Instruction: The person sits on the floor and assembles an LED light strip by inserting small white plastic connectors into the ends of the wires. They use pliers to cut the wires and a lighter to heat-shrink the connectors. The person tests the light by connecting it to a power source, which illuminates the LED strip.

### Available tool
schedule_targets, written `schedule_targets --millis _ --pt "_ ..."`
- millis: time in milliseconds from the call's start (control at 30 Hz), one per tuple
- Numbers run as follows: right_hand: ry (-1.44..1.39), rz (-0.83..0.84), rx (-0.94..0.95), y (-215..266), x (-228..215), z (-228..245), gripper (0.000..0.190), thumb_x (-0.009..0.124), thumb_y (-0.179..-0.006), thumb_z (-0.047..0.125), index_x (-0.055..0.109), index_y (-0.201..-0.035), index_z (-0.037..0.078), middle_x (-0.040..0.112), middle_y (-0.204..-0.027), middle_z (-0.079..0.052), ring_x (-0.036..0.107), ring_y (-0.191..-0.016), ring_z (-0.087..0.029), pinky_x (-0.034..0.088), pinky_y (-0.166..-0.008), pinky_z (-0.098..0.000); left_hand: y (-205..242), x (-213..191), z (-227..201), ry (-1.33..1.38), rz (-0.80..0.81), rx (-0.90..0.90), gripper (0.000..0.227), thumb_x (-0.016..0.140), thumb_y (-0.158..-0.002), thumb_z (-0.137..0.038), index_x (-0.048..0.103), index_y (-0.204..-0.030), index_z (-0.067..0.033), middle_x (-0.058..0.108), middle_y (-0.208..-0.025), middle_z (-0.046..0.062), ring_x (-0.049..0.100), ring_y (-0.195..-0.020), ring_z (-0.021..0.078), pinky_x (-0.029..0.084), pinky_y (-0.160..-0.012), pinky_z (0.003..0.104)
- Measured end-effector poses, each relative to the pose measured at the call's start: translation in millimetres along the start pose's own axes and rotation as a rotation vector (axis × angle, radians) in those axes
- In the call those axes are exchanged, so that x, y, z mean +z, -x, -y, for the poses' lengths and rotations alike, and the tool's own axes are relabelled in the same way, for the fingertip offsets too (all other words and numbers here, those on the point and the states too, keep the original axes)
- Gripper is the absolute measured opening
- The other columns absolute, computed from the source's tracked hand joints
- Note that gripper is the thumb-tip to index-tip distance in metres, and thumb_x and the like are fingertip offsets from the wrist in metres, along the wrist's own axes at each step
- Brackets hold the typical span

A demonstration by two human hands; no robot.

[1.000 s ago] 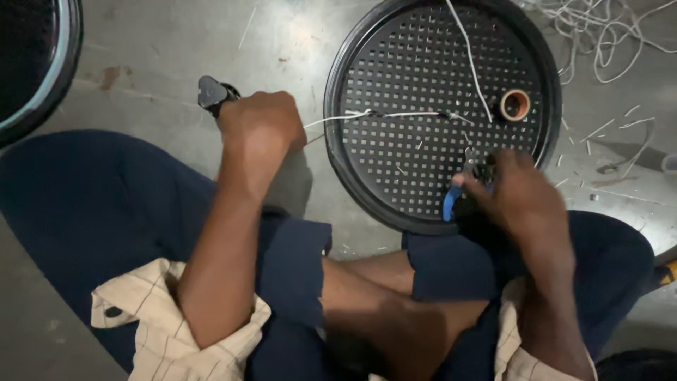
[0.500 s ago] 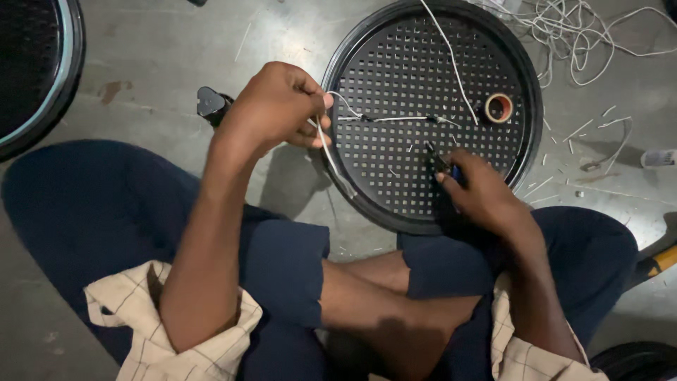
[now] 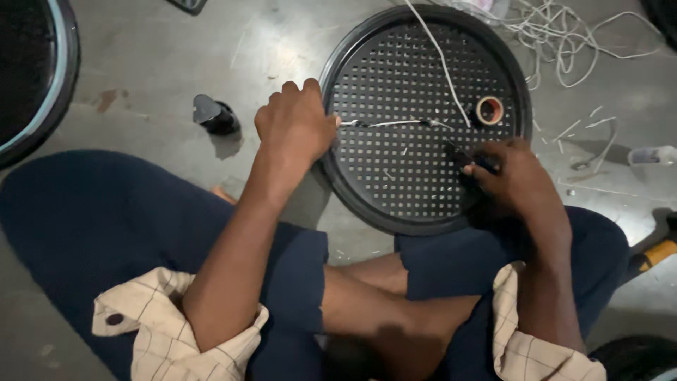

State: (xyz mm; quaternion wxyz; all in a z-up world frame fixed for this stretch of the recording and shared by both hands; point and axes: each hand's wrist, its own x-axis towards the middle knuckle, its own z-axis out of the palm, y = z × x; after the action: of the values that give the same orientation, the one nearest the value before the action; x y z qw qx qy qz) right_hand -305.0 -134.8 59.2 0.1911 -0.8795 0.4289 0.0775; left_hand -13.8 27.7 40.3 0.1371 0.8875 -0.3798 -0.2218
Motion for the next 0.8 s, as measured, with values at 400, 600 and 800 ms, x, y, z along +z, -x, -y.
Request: schedule_targets --millis 400,600,800 --pt "-0.259 -0.265 0.189 -23 -44 -25 0.039 0.067 -0.094 0.039 0.071 -0.116 0.007 0.076 -0.107 -0.015 0.074 -0.098 -0.029 0.055 -0.085 -0.0398 -23 -1 -6 0.016 0.126 -0.085 0.061 0.074 -0.088 -0.044 0.053 -0.128 -0.0034 0.071 -0.114 0.021 0.068 -0.110 0.0414 0.052 -0.092 0.054" --pt "-0.152 -0.340 0.126 -74 -65 -14 0.032 0.066 -0.096 0.035 0.075 -0.113 0.009 0.076 -0.104 -0.013 0.073 -0.094 -0.030 0.054 -0.081 -0.0414 -44 1 -9 -0.041 0.176 -0.143 0.049 0.068 -0.092 -0.037 0.053 -0.128 -0.0088 0.072 -0.112 0.021 0.068 -0.110 0.0409 0.051 -0.092 0.055" --pt "-0.050 -0.547 -0.220 -143 -61 18 0.020 0.068 -0.097 0.023 0.076 -0.107 0.007 0.073 -0.107 -0.014 0.069 -0.097 -0.034 0.052 -0.081 -0.0447 -48 0 -3 -0.033 0.240 -0.161 0.050 0.068 -0.091 -0.035 0.052 -0.129 -0.0087 0.074 -0.110 0.020 0.069 -0.109 0.0393 0.052 -0.095 0.051"
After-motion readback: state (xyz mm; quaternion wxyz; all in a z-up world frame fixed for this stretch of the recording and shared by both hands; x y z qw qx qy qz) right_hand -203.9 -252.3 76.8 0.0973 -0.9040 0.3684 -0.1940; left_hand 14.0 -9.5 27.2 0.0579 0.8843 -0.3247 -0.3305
